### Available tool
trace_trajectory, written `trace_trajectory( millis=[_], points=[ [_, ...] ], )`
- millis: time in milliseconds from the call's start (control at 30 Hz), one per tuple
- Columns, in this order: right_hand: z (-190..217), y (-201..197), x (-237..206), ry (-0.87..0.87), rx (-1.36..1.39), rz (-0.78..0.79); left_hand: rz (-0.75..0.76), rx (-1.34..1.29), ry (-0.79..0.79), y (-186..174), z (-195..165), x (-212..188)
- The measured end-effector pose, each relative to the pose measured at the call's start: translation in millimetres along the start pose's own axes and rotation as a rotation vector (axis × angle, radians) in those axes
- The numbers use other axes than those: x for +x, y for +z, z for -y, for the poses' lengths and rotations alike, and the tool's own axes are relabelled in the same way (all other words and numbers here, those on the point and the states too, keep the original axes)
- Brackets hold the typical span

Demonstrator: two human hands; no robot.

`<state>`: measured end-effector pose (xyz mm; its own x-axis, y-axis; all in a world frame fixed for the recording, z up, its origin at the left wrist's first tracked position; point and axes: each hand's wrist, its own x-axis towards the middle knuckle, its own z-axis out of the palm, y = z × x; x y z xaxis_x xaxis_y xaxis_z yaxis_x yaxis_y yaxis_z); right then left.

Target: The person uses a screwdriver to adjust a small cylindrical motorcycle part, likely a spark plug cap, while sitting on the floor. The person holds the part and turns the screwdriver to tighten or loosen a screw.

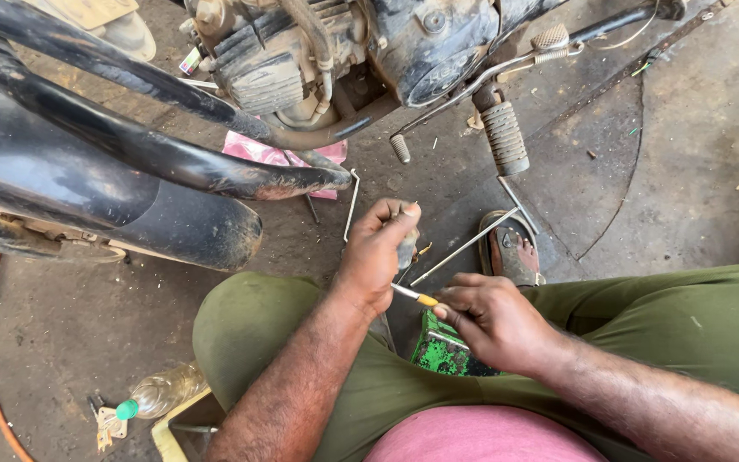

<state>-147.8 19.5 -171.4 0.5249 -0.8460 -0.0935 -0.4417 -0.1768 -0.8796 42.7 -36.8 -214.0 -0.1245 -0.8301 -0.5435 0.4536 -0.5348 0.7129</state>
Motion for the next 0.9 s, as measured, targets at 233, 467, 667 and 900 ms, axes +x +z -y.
trace_trajectory(
  millis=[233,467,667,900],
  points=[
    [2,-28,-5,0.064,-0.131,-0.075,-0.048,-0.162,0.114,-10,-8,-2],
    [31,-29,5,0.062,-0.099,-0.074,-0.144,-0.136,0.173,-8,-3,-2],
    [36,-21,10,-0.011,-0.096,-0.087,-0.177,-0.103,0.134,-6,0,-3],
    [34,-18,8,0.031,-0.117,-0.063,-0.191,-0.024,0.164,-4,1,-5]
  ],
)
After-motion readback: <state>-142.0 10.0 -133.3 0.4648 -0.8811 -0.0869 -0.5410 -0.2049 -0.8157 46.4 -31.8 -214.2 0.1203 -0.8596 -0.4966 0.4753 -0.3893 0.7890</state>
